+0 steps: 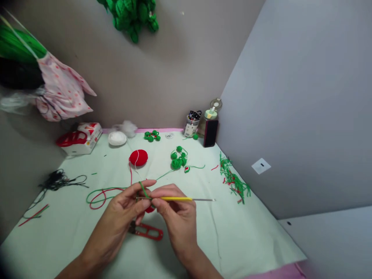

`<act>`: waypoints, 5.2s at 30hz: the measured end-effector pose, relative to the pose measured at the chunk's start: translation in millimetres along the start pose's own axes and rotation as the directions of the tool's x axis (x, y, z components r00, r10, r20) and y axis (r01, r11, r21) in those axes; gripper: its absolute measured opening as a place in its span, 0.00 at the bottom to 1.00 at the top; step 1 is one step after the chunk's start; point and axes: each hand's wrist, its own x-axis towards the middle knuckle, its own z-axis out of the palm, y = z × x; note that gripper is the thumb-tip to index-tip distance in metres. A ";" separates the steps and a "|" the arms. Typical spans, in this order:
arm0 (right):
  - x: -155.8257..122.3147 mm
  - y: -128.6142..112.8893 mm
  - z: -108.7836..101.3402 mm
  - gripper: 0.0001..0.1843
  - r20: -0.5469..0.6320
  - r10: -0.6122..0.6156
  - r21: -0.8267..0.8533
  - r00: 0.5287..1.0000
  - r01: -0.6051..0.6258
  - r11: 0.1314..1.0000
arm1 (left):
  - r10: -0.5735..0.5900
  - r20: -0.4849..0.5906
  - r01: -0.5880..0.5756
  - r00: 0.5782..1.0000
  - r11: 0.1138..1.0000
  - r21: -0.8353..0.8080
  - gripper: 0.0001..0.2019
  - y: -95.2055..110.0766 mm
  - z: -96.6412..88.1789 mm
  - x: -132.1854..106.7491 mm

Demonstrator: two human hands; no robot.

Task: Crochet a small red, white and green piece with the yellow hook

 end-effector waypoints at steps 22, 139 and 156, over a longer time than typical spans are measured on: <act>10.9 17.6 15.8 0.15 0.143 -0.212 -0.422 0.967 0.253 0.871 | -0.017 -0.112 -0.001 0.994 0.987 -0.159 0.26 -3.5 -21.4 11.2; 3.9 49.4 7.0 0.15 0.063 -0.085 -0.380 0.994 0.103 0.919 | 0.132 -0.269 -0.148 0.954 0.988 -0.037 0.19 -20.9 -25.1 28.2; 4.8 55.7 2.4 0.14 0.019 -0.073 -0.364 0.997 0.075 0.929 | -0.135 -0.263 0.038 0.955 0.938 -0.344 0.20 -13.4 -29.7 35.7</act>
